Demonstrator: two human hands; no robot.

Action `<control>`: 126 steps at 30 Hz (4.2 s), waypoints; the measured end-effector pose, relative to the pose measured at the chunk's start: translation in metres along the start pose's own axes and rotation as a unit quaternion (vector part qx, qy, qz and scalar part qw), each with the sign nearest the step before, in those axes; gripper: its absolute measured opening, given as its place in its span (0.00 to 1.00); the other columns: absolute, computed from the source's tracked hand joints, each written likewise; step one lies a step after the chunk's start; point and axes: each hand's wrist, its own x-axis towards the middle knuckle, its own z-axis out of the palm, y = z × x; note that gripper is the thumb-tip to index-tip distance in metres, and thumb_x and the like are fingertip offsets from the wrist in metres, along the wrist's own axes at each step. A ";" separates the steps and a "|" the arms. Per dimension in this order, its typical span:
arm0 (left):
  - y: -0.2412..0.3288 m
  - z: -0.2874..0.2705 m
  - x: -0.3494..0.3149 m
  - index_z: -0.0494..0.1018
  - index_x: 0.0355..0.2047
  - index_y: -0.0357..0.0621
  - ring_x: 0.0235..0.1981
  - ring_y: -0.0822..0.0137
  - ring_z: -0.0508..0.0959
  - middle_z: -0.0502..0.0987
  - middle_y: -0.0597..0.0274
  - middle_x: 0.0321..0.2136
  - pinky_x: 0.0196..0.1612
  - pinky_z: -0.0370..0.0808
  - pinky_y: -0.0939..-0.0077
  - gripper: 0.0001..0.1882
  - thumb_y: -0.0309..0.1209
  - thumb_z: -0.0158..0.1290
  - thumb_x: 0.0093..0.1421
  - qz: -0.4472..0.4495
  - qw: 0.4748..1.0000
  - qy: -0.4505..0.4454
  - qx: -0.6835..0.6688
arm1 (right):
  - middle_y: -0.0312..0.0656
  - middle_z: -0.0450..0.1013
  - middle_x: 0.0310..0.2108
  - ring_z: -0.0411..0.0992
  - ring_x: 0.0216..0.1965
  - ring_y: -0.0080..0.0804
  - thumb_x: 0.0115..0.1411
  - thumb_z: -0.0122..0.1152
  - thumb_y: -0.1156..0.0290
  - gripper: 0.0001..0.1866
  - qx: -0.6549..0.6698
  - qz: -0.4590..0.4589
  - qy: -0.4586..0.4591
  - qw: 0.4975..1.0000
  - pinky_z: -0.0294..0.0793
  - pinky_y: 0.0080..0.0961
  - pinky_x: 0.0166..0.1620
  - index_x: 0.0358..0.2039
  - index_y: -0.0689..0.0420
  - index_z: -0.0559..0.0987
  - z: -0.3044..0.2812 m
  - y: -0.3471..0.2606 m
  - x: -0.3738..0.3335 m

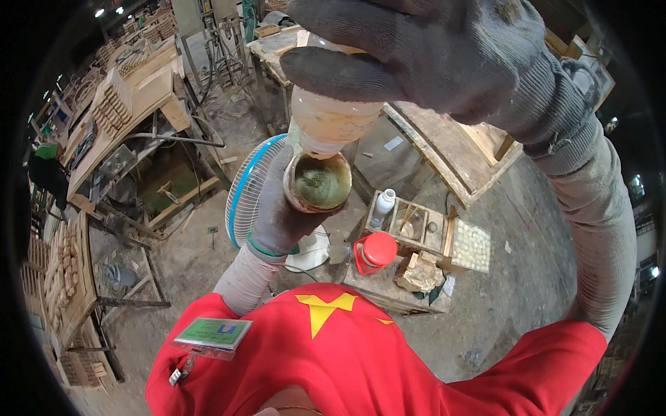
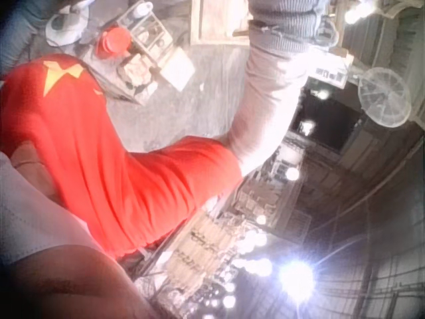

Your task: The person applies glue to pre-drilled holes in wooden chair parts using a brush and a small container. They repeatedly dip the brush into the container and apply glue to each hole, then occasionally add more liquid from a bottle to the container.

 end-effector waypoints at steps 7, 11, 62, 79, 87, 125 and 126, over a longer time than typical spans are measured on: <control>0.007 0.004 -0.004 0.65 0.50 0.44 0.50 0.61 0.71 0.71 0.58 0.47 0.52 0.69 0.61 0.29 0.54 0.34 0.63 -0.088 0.983 0.096 -0.133 | 0.24 0.70 0.35 0.72 0.39 0.22 0.45 0.64 0.67 0.18 -0.001 -0.042 0.037 0.998 0.61 0.58 0.58 0.39 0.36 0.74 0.022 0.002 -0.001; 0.005 -0.002 -0.003 0.69 0.45 0.44 0.42 0.66 0.74 0.73 0.60 0.42 0.45 0.72 0.68 0.26 0.52 0.37 0.63 -0.084 0.971 0.117 -0.189 | 0.35 0.71 0.46 0.72 0.46 0.33 0.46 0.60 0.64 0.23 0.043 -0.021 -0.306 0.951 0.56 0.55 0.59 0.46 0.40 0.70 -0.045 -0.003 0.033; -0.001 0.004 -0.024 0.68 0.49 0.39 0.46 0.61 0.75 0.74 0.54 0.45 0.52 0.70 0.65 0.28 0.51 0.40 0.62 -0.030 0.992 0.115 -0.030 | 0.32 0.71 0.47 0.69 0.49 0.31 0.40 0.66 0.61 0.25 -0.052 -0.036 -0.366 0.928 0.61 0.43 0.56 0.43 0.37 0.76 -0.079 -0.005 0.020; -0.004 -0.004 -0.023 0.67 0.49 0.39 0.48 0.63 0.73 0.73 0.55 0.45 0.55 0.67 0.66 0.26 0.48 0.38 0.64 -0.030 0.983 0.052 -0.172 | 0.33 0.70 0.43 0.67 0.48 0.29 0.41 0.67 0.66 0.26 -0.047 0.151 -0.462 0.873 0.52 0.42 0.62 0.46 0.42 0.76 -0.114 -0.062 0.009; -0.006 0.010 -0.017 0.68 0.47 0.37 0.45 0.65 0.74 0.74 0.56 0.43 0.52 0.69 0.69 0.25 0.48 0.39 0.64 -0.046 0.988 0.071 -0.127 | 0.33 0.69 0.41 0.67 0.46 0.30 0.32 0.73 0.64 0.37 -0.001 0.240 -0.536 0.809 0.54 0.42 0.60 0.49 0.42 0.73 -0.127 -0.081 0.002; -0.052 0.035 0.007 0.68 0.47 0.35 0.42 0.66 0.76 0.75 0.55 0.41 0.46 0.72 0.73 0.24 0.44 0.36 0.65 -0.059 0.984 0.115 0.122 | 0.41 0.73 0.42 0.70 0.45 0.35 0.32 0.71 0.64 0.41 0.515 0.602 -0.473 0.386 0.65 0.28 0.51 0.52 0.52 0.70 -0.159 -0.108 -0.087; -0.052 0.035 0.007 0.67 0.48 0.35 0.44 0.64 0.75 0.74 0.54 0.43 0.50 0.70 0.71 0.24 0.44 0.33 0.66 -0.065 0.982 0.097 0.148 | 0.42 0.72 0.44 0.70 0.47 0.35 0.32 0.71 0.64 0.41 0.557 0.625 -0.448 0.314 0.65 0.27 0.51 0.53 0.53 0.69 -0.159 -0.110 -0.092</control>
